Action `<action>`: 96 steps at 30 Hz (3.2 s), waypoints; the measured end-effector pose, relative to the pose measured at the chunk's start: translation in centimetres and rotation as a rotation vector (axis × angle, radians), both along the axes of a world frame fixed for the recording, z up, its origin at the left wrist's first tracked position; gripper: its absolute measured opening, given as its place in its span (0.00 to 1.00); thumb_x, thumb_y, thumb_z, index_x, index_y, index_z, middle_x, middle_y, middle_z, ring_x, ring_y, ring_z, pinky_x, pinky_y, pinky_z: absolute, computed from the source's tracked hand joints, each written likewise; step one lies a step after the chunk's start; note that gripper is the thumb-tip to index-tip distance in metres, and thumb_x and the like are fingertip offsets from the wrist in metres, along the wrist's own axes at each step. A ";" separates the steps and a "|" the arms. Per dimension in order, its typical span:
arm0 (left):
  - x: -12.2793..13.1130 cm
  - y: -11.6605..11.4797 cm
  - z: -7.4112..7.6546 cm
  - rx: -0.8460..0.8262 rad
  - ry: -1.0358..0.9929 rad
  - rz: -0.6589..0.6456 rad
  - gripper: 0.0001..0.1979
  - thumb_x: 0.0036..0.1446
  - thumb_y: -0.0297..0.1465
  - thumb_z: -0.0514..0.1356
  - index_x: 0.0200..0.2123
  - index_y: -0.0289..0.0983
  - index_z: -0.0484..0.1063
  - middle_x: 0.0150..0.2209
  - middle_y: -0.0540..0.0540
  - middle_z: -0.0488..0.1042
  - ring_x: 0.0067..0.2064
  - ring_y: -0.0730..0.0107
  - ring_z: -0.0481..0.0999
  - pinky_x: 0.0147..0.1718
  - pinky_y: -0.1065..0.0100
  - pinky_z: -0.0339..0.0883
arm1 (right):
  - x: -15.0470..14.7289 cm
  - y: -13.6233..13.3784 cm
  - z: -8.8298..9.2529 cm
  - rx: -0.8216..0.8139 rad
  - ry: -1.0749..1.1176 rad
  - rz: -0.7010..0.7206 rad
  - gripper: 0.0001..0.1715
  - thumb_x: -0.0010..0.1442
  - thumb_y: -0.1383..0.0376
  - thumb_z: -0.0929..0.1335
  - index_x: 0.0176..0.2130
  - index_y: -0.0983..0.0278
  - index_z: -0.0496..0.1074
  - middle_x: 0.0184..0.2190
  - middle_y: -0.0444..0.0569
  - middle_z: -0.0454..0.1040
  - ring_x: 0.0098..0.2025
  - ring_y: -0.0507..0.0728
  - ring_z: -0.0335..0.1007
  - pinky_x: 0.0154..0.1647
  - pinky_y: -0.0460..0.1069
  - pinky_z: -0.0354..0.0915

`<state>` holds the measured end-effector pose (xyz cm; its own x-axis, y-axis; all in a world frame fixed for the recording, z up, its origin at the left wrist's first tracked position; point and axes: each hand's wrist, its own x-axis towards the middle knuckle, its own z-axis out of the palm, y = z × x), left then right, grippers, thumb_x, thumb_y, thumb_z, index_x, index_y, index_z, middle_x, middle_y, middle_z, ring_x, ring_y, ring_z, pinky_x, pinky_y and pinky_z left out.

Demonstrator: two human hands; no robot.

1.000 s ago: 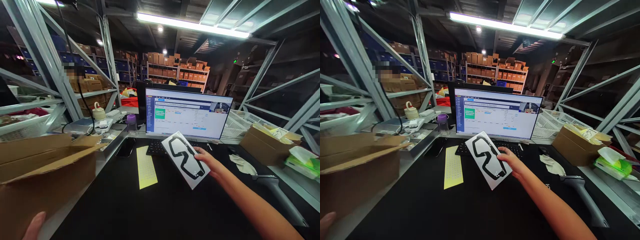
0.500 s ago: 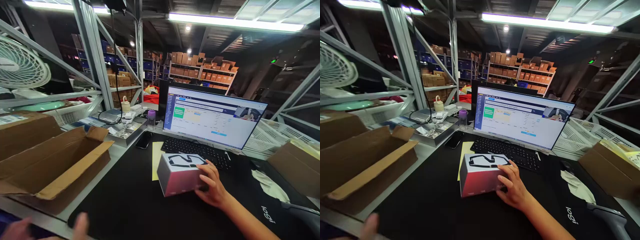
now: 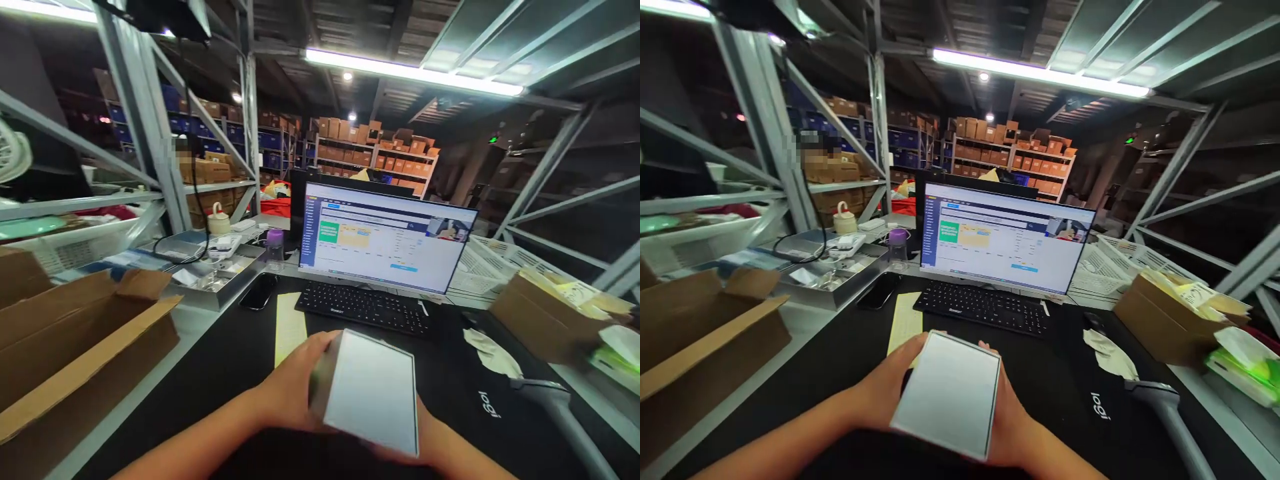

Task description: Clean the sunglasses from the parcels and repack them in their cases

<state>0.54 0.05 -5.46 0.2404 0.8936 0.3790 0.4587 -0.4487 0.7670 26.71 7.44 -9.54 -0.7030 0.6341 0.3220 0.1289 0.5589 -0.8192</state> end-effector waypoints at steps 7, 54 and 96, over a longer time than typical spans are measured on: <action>-1.7 1.7 5.7 -0.227 0.211 -0.040 0.52 0.35 0.44 0.76 0.65 0.47 0.64 0.58 0.41 0.74 0.55 0.40 0.74 0.56 0.50 0.65 | 3.3 0.1 7.6 0.071 -0.029 0.054 0.68 0.46 0.54 0.79 0.72 0.54 0.43 0.72 0.56 0.45 0.72 0.71 0.44 0.72 0.66 0.42; 4.4 0.0 -2.9 0.705 0.824 0.472 0.31 0.53 0.32 0.62 0.61 0.35 0.62 0.54 0.32 0.75 0.54 0.44 0.73 0.53 0.49 0.59 | -2.9 1.2 1.0 -0.847 0.310 -0.114 0.46 0.28 0.67 0.83 0.46 0.60 0.66 0.53 0.50 0.70 0.60 0.65 0.63 0.62 0.60 0.57; -14.6 0.4 -1.4 -0.115 0.486 0.374 0.42 0.44 0.38 0.69 0.64 0.45 0.63 0.65 0.41 0.66 0.65 0.45 0.66 0.63 0.48 0.60 | 12.2 8.3 2.3 -0.285 -0.341 -0.680 0.24 0.58 0.49 0.68 0.48 0.61 0.69 0.42 0.54 0.75 0.42 0.64 0.73 0.36 0.56 0.73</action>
<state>-14.03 0.44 -6.83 0.0240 0.9793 0.2011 0.8773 -0.1171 0.4654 38.92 15.74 -7.28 -0.1648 0.9832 -0.0785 0.6334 0.0445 -0.7725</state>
